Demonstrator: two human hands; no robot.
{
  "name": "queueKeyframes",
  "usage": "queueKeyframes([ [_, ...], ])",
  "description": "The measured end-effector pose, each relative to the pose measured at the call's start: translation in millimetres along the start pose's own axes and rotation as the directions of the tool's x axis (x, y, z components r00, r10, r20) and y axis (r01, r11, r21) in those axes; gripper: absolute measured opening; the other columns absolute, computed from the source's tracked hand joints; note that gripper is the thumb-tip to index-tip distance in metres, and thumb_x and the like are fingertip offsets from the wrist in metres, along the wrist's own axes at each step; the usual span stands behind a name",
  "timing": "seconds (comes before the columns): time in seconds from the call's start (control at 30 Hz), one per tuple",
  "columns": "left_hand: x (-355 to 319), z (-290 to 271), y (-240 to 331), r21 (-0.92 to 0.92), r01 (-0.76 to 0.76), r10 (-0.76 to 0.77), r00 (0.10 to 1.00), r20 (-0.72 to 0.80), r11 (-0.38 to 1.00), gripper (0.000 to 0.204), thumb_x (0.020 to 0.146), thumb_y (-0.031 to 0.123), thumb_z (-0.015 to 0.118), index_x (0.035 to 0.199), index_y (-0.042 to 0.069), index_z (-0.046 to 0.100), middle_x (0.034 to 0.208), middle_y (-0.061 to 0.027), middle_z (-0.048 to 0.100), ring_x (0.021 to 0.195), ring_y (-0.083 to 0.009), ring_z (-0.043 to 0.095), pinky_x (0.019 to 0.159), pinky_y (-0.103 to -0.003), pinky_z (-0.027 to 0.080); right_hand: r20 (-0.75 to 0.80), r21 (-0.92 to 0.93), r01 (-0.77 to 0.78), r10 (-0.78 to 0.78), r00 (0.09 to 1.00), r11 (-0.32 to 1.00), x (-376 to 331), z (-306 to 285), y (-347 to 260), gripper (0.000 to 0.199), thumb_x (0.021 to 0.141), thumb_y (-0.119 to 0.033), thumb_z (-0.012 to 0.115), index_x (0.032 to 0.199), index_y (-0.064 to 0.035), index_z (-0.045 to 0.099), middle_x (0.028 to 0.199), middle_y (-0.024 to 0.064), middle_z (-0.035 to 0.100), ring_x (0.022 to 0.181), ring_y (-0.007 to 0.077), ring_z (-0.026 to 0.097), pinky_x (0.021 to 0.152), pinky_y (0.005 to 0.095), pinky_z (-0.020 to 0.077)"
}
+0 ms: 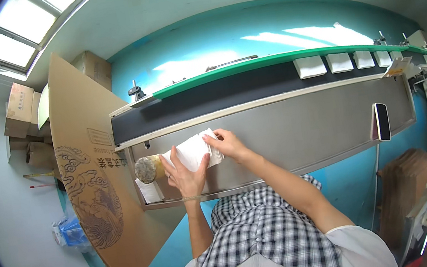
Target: Sorting and stacking folded paper products from a conveyor into piles and boxes.
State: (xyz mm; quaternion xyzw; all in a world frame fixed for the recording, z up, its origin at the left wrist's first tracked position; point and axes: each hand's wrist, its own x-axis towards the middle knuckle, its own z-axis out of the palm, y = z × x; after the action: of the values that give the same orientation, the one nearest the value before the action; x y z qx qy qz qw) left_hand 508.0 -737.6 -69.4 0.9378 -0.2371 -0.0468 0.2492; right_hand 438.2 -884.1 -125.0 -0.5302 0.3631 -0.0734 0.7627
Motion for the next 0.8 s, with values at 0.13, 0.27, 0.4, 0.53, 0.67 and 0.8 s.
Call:
queueKeyframes([
  [0.13, 1.6, 0.4, -2.6, -0.026, 0.039, -0.038, 0.999, 0.035, 0.999, 0.106, 0.065, 0.059, 0.084, 0.150, 0.017, 0.037, 0.158, -0.0295, 0.014, 0.144, -0.0463, 0.022, 0.107, -0.064, 0.022, 0.044, 0.119, -0.139, 0.135, 0.990, 0.983, -1.0, -6.3, 5.6, 0.040, 0.096, -0.036, 0.066, 0.110, 0.0007, 0.064, 0.099, 0.0065, 0.067, 0.089, 0.0131, 0.061, 0.076, 0.0283, 0.0504],
  [0.27, 1.6, 5.3, 0.9, -0.018, 0.034, -0.033, 0.999, 0.033, 0.999, 0.108, 0.063, 0.059, 0.084, 0.151, 0.020, 0.036, 0.159, -0.0291, 0.010, 0.145, -0.0470, 0.018, 0.109, -0.065, 0.019, -0.036, -0.163, 0.067, -0.074, 0.997, 0.984, 5.0, -6.1, 21.7, 0.045, 0.089, -0.037, 0.066, 0.110, 0.0032, 0.065, 0.101, 0.0160, 0.070, 0.091, 0.0260, 0.067, 0.080, 0.0361, 0.0528],
  [0.4, 3.2, 6.6, 5.9, 0.081, -0.016, 0.008, 0.996, 0.094, 0.997, 0.106, 0.061, 0.059, 0.084, 0.151, 0.026, 0.038, 0.161, -0.0268, 0.006, 0.146, -0.0463, 0.014, 0.110, -0.067, 0.015, -0.047, -0.420, 0.102, -0.134, 0.990, 0.902, 1.0, -6.6, 16.5, 0.050, 0.082, -0.039, 0.065, 0.109, 0.0032, 0.063, 0.108, 0.0252, 0.068, 0.101, 0.0403, 0.066, 0.089, 0.0426, 0.0516],
  [0.53, 8.4, 4.5, -0.4, 0.053, -0.008, 0.000, 0.989, 0.145, 0.999, 0.105, 0.060, 0.054, 0.086, 0.150, 0.028, 0.039, 0.161, -0.0258, 0.009, 0.146, -0.0467, 0.016, 0.110, -0.068, 0.017, 0.079, -0.442, 0.111, -0.085, 0.993, 0.890, 19.6, -62.3, 20.4, 0.042, 0.083, -0.024, 0.068, 0.114, 0.0036, 0.061, 0.106, 0.0175, 0.070, 0.093, 0.0259, 0.070, 0.079, 0.0375, 0.0561],
  [0.67, 4.7, 11.6, 1.4, 0.090, -0.034, 0.026, 0.996, 0.089, 0.995, 0.100, 0.062, 0.054, 0.085, 0.148, 0.028, 0.042, 0.161, -0.0261, 0.011, 0.143, -0.0474, 0.021, 0.108, -0.066, 0.019, -0.383, 0.311, 0.222, -0.092, 0.919, 0.924, 35.3, -119.4, -2.0, 0.028, 0.092, -0.016, 0.064, 0.116, -0.0027, 0.059, 0.092, 0.0079, 0.067, 0.082, 0.0159, 0.067, 0.065, 0.0265, 0.0547],
  [0.8, 3.8, 24.1, 13.8, 0.091, -0.044, 0.037, 0.996, 0.085, 0.995, 0.096, 0.065, 0.056, 0.083, 0.147, 0.026, 0.044, 0.160, -0.0268, 0.013, 0.142, -0.0477, 0.023, 0.108, -0.066, 0.020, -0.515, 0.351, 0.234, -0.022, 0.857, 0.907, 15.9, -111.8, 3.2, 0.028, 0.097, -0.023, 0.064, 0.116, -0.0036, 0.058, 0.093, 0.0063, 0.067, 0.083, 0.0151, 0.067, 0.067, 0.0262, 0.0535],
])
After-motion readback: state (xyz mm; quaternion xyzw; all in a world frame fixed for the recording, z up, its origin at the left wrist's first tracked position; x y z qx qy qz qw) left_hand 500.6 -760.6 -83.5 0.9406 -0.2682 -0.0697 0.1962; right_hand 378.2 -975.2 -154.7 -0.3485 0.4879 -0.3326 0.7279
